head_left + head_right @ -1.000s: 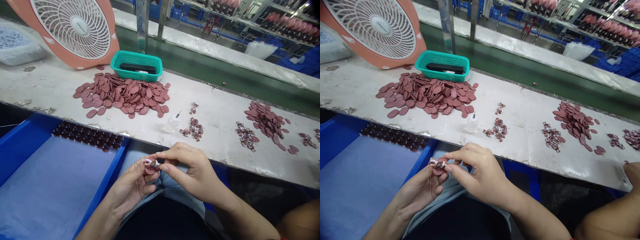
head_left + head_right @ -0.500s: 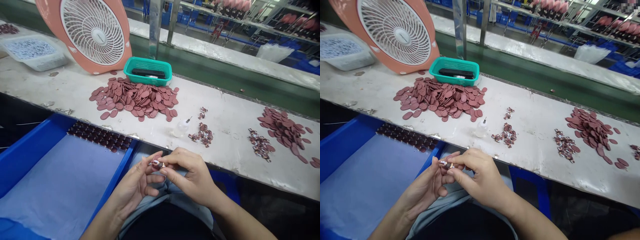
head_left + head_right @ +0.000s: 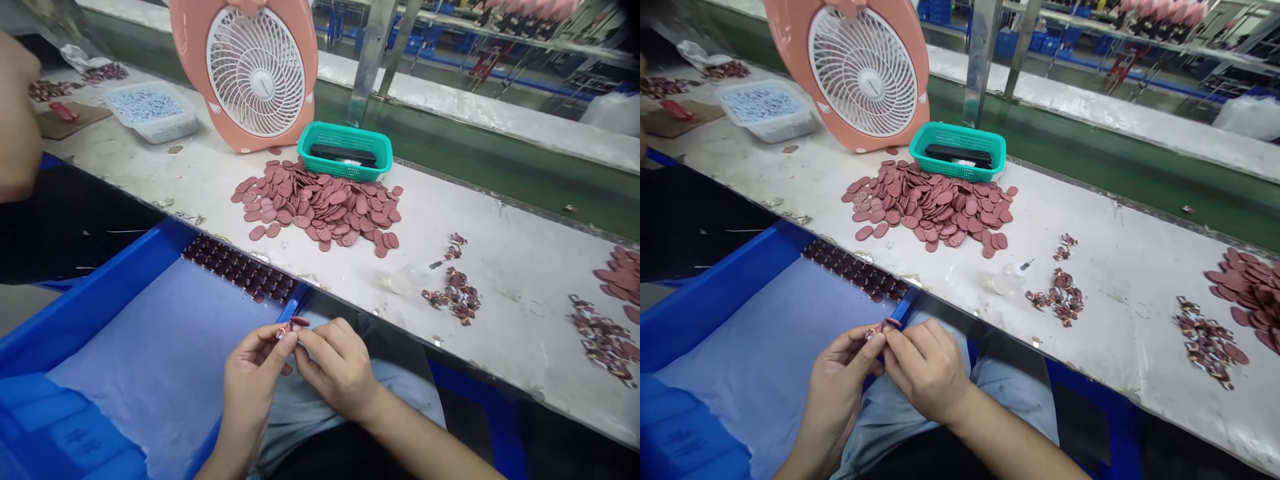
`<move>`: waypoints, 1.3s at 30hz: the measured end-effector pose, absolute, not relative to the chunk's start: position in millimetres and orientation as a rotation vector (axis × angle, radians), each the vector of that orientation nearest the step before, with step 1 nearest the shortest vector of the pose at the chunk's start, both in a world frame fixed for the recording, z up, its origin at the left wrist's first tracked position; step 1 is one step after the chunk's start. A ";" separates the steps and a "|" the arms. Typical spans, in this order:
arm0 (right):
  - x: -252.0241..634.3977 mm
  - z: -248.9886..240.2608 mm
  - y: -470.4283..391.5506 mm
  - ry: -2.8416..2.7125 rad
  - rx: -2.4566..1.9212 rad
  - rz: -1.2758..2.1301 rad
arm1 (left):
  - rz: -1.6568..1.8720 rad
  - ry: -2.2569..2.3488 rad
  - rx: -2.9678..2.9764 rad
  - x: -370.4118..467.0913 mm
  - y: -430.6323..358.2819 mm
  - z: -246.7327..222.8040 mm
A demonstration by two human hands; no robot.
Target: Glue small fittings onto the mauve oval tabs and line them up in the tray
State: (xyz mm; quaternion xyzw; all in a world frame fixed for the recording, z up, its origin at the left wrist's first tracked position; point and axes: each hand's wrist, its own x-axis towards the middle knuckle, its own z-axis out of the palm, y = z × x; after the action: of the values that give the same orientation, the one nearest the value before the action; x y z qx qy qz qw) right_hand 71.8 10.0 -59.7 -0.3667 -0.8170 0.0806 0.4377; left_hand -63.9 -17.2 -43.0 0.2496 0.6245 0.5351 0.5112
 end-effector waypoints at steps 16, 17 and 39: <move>121.1 -59.1 6.2 -2.087 -0.981 0.151 | 0.394 2.023 1.317 -160.3 60.8 -169.4; 122.8 -59.0 6.7 -2.083 -0.988 0.145 | 0.351 2.036 1.327 -159.2 61.3 -170.4; 246.7 19.0 56.3 -1.472 -1.449 -0.048 | 1.574 2.004 2.136 -140.5 52.1 -102.6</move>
State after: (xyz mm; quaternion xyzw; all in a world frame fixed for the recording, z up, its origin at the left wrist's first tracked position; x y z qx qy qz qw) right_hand 246.7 56.3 19.0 -0.6024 -0.6118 -0.0199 0.5122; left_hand -140.5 52.1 -102.6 0.6397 0.6002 0.4714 -0.0913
